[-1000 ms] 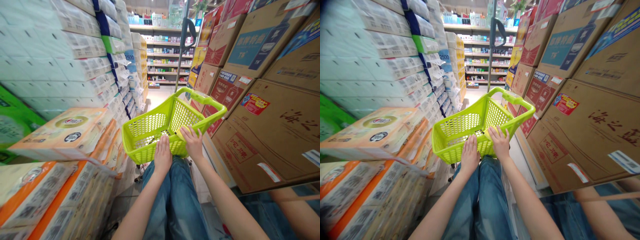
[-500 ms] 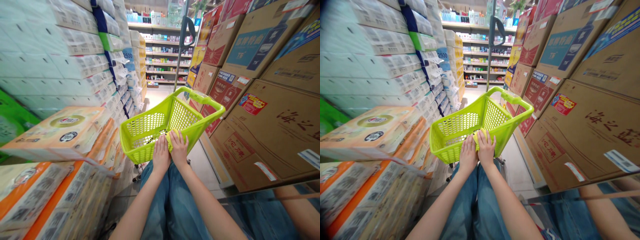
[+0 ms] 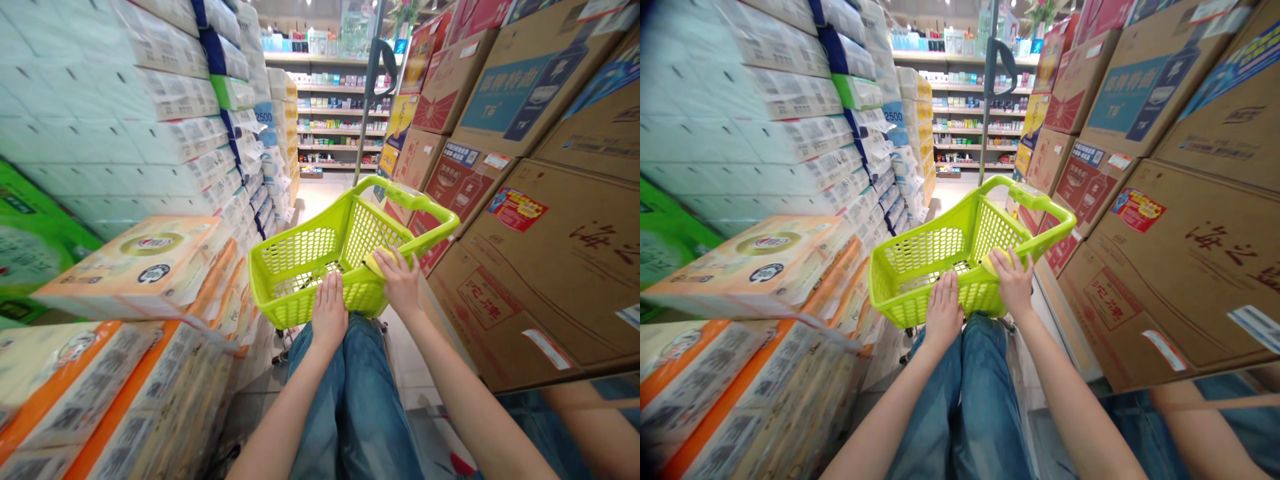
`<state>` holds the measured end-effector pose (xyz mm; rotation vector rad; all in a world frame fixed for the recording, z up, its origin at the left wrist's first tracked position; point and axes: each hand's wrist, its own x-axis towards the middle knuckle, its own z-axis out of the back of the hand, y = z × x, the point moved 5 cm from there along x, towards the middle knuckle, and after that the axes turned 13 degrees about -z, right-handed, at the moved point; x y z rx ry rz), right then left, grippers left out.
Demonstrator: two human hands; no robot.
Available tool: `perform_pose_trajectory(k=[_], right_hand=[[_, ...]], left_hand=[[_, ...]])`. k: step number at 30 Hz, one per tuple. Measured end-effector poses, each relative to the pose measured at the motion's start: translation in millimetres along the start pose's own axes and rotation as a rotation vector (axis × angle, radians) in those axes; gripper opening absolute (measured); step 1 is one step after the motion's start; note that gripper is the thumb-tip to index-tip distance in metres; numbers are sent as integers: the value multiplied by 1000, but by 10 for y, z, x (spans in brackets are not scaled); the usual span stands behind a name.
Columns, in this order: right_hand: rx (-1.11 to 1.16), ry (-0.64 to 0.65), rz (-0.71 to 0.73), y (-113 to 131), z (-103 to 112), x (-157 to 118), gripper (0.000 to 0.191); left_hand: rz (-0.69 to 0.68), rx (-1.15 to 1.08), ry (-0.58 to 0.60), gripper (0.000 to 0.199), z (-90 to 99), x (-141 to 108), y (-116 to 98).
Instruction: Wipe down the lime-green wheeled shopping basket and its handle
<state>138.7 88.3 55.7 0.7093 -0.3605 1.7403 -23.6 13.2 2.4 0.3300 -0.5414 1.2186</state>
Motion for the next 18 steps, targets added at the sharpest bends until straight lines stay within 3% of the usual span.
perform_pose_trajectory(k=[3, 5, 8, 13, 18], right_hand=[[-9, -51, -137, -263, 93, 203, 64], [7, -63, -205, -253, 99, 222, 66], [30, -27, -239, 40, 5, 67, 71], [118, 88, -144, 687, -199, -293, 69], [135, 115, -83, 762, -200, -354, 65]], left_hand=[[-1, 1, -4, 89, 13, 4, 0], [7, 2, -10, 89, 13, 5, -3], [11, 6, -10, 87, -6, 4, -10], [9, 36, -4, 80, -45, -4, 9], [-11, 30, 21, 75, -50, -5, 16]])
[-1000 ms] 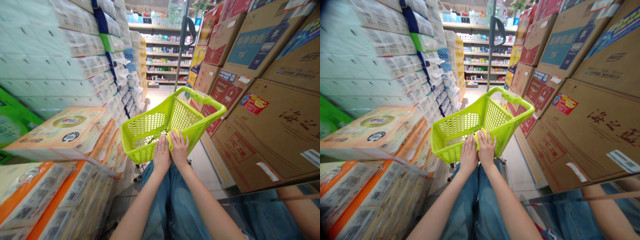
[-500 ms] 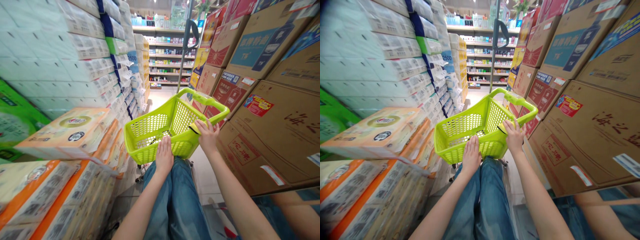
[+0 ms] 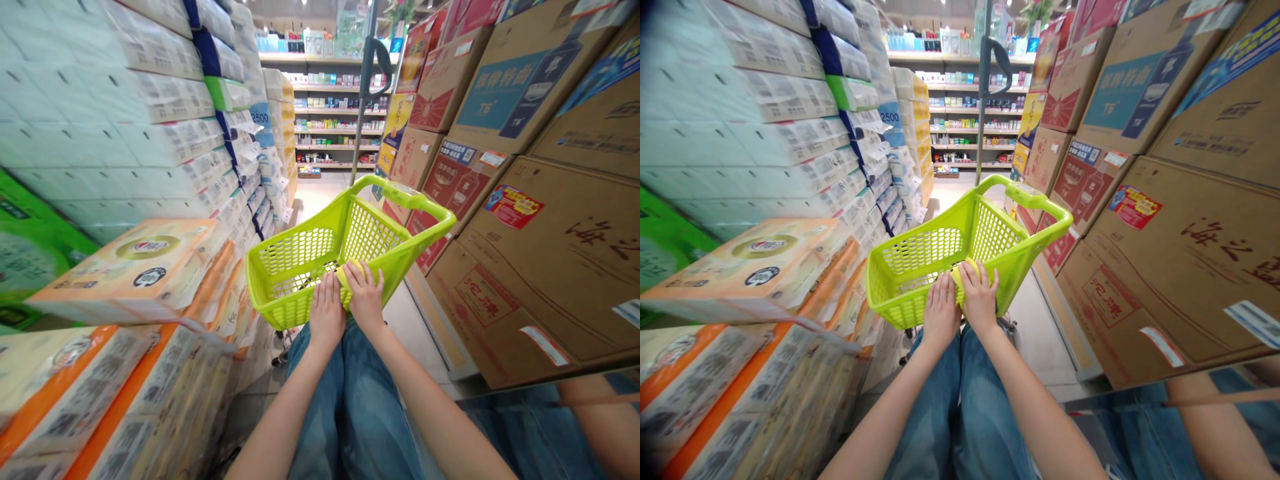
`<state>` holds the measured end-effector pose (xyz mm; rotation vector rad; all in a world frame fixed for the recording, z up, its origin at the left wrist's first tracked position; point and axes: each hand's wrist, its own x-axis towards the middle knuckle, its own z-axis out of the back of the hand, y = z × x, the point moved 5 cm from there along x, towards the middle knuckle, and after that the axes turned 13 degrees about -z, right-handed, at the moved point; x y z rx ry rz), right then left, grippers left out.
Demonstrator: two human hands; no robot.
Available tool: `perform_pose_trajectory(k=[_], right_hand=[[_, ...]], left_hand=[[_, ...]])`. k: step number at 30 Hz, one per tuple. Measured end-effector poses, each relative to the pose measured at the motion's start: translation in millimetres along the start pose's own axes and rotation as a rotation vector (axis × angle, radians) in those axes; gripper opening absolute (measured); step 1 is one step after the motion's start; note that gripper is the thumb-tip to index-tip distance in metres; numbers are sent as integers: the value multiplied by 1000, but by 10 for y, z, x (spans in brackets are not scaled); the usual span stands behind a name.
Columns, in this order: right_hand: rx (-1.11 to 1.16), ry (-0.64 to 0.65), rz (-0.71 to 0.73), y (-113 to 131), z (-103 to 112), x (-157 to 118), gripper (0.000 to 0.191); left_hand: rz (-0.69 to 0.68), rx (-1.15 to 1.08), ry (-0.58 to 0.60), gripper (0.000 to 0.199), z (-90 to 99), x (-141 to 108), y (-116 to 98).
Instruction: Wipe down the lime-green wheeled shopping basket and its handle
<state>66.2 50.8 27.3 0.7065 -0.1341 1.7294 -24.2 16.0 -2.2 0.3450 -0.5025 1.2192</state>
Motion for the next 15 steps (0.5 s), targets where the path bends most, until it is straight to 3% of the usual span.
perform_pose_trajectory(k=[5, 10, 12, 15], right_hand=[[-68, 17, 131, -375, 214, 192, 68], [-131, -143, -39, -975, 543, 577, 67], [-126, -181, -94, -1017, 575, 619, 67], [-89, -155, -122, -793, 452, 488, 72]], left_hand=[[17, -2, -12, 82, 41, 4, -15], [6, -24, -12, 86, 72, 9, -26], [10, -33, -27, 88, 75, 8, -25], [17, -44, -42, 88, 60, 8, -25]])
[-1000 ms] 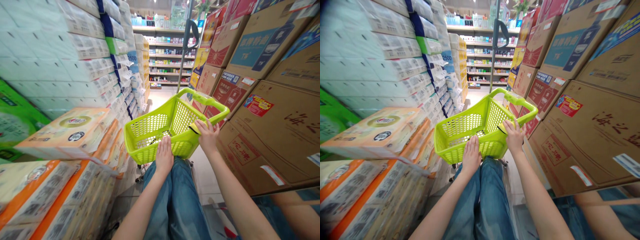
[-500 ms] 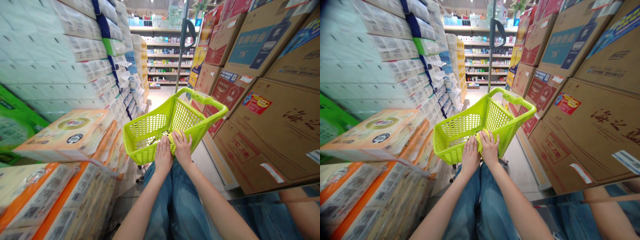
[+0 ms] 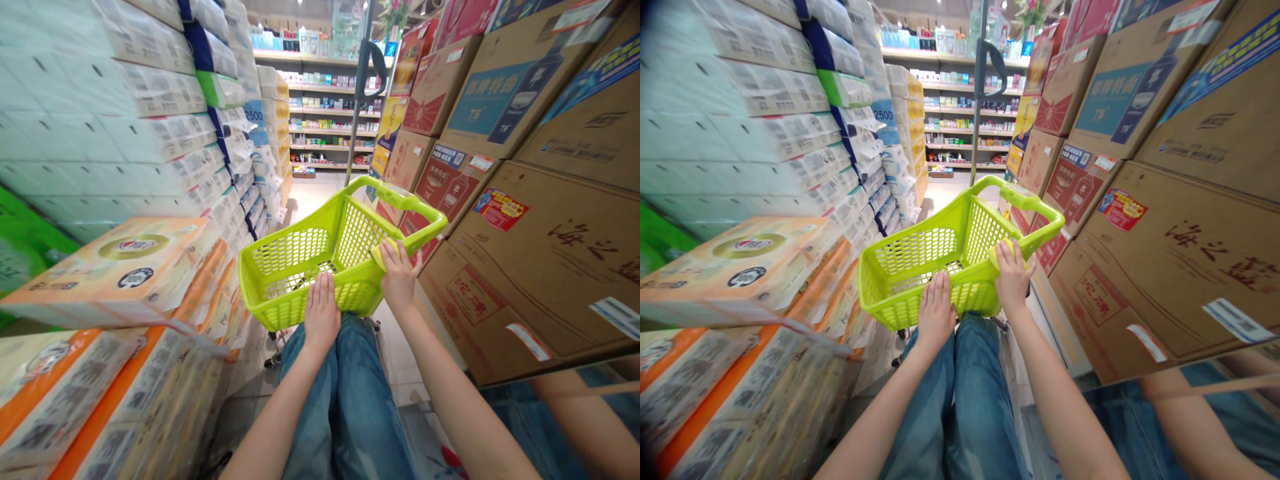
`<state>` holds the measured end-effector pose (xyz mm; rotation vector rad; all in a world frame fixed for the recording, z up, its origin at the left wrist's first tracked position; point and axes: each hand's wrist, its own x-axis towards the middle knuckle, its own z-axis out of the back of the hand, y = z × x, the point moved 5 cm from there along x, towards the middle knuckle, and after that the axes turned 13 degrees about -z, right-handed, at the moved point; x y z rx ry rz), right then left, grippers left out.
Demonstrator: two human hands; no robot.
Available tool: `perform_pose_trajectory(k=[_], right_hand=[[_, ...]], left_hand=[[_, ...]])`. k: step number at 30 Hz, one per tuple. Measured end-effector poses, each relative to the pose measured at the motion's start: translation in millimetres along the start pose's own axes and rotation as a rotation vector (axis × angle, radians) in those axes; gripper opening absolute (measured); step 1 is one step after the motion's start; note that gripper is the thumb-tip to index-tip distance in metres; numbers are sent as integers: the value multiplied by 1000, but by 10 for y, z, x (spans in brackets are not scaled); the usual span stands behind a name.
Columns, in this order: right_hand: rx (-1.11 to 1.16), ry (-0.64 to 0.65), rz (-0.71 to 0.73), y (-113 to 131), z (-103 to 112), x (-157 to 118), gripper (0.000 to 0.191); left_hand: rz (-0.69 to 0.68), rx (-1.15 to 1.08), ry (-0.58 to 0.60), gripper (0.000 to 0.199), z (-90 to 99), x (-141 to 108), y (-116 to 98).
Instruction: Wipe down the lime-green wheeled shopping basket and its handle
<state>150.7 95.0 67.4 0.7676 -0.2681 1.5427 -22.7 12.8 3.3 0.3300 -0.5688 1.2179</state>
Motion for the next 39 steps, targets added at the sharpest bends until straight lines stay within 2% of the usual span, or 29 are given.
perform_pose_trajectory(k=[5, 8, 12, 15, 19, 21, 23, 25, 29, 32, 36, 39], right_hand=[[88, 138, 84, 616, -236, -526, 70], [117, 167, 103, 763, -283, -666, 66], [102, 189, 225, 652, -205, -584, 67], [40, 171, 287, 356, -78, -345, 68], [-43, 30, 154, -136, 103, 78, 68], [-40, -22, 68, -243, 132, 178, 69], [-13, -35, -1, -194, 92, 143, 71], [20, -10, -23, 3, -3, -17, 72], [76, 93, 57, 563, -216, -466, 69], [111, 130, 80, 800, -272, -668, 67], [106, 157, 164, 763, -224, -670, 66], [73, 153, 232, 493, -131, -486, 68]], left_hand=[[4, 13, 2, 82, -38, -7, 13], [-12, 16, 11, 77, -42, -11, 20], [-19, 20, 21, 78, -19, -9, 15], [-7, 25, 21, 81, 3, -6, 13], [-16, 8, 10, 88, 15, -3, 6], [-17, -2, 0, 90, 13, -5, 4], [-9, -7, -9, 91, 8, -9, 4], [-2, -7, -15, 90, 1, -11, 3], [2, 23, 0, 82, -25, -9, 12], [-10, 48, 17, 74, -39, -7, 22], [-15, 50, 21, 75, -26, -9, 15], [-3, 32, 10, 81, 0, -9, 8]])
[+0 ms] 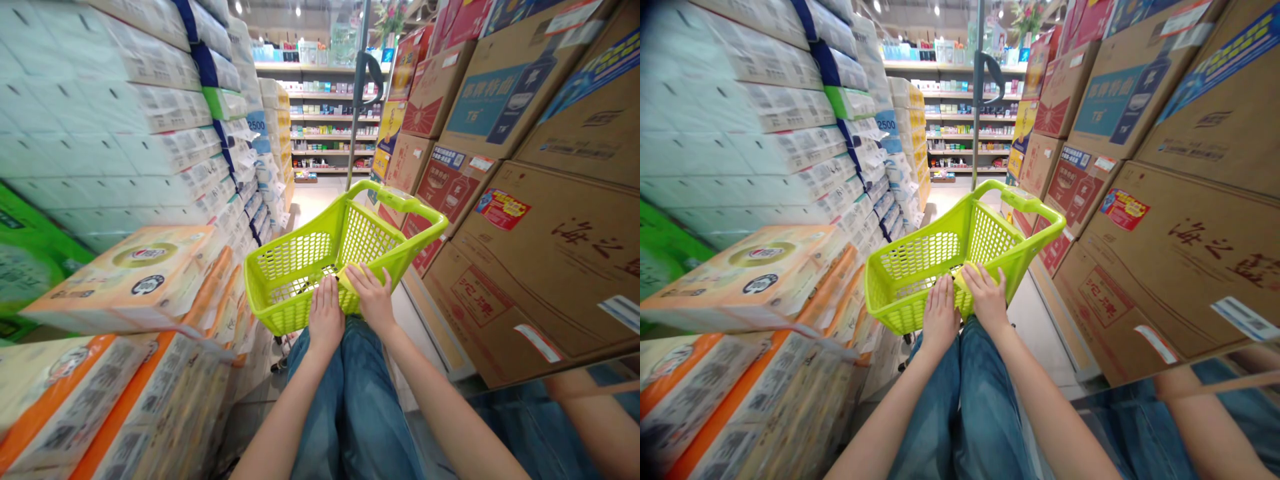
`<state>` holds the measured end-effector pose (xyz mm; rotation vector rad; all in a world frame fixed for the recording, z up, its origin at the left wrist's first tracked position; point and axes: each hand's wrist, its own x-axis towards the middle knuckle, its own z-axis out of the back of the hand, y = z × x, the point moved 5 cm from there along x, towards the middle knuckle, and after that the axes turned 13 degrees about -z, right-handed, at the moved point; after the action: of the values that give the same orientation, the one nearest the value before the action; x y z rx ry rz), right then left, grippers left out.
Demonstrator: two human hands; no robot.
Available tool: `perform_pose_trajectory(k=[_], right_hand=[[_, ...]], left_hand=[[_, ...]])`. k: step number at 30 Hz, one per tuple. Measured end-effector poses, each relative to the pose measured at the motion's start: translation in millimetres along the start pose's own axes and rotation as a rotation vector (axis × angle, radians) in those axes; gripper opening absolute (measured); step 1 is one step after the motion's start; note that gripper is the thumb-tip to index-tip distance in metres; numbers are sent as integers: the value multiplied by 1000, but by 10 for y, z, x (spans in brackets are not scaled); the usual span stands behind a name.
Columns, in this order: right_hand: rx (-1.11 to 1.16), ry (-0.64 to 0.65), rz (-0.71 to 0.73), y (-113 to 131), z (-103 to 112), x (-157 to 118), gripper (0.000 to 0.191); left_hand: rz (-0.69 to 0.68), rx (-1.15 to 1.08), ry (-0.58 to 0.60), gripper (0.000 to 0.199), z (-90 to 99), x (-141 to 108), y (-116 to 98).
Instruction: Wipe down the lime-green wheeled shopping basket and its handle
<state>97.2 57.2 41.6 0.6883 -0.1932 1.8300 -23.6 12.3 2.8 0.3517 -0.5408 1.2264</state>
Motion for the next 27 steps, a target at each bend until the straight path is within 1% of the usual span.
perform_pose_trajectory(k=[1, 4, 6, 7, 8, 10, 12, 15, 17, 18, 20, 22, 25, 27], right_hand=[[-14, -16, -11, -149, 64, 62, 68], [-50, -114, -140, -635, 281, 293, 68], [-56, -179, -228, -843, 384, 412, 65], [-55, -196, -260, -880, 402, 441, 65], [-53, -203, -284, -868, 395, 445, 66], [-45, -184, -295, -703, 306, 380, 70], [-30, -139, -263, -408, 151, 242, 73], [20, -60, -188, 59, -83, 9, 71], [56, -33, -167, 253, -171, -99, 70], [66, -27, -161, 302, -190, -131, 69], [63, -23, -141, 318, -191, -152, 68], [33, -10, -86, 254, -157, -126, 66], [-33, 11, 12, 39, -55, -3, 66], [-78, -3, 15, -191, 51, 134, 67]], left_hand=[[0, -10, -1, 83, 6, 1, -1], [-12, -33, 1, 88, 14, 7, 0], [-12, -32, 2, 90, 15, 10, 4], [-7, -29, 3, 90, 14, 11, 6], [-3, -26, 4, 90, 12, 11, 6], [2, -22, 6, 89, 7, 10, 0], [3, -16, 0, 87, -1, 8, -6], [4, 0, -5, 82, -19, 0, 1], [-9, 9, 6, 78, -31, -2, 8], [-20, 11, 14, 77, -34, -3, 9], [-29, 14, 25, 75, -32, -2, 11], [-26, 14, 31, 75, -22, 1, 9], [-10, 3, 22, 78, -3, 6, 7], [-7, -12, 12, 81, 11, 9, 7]])
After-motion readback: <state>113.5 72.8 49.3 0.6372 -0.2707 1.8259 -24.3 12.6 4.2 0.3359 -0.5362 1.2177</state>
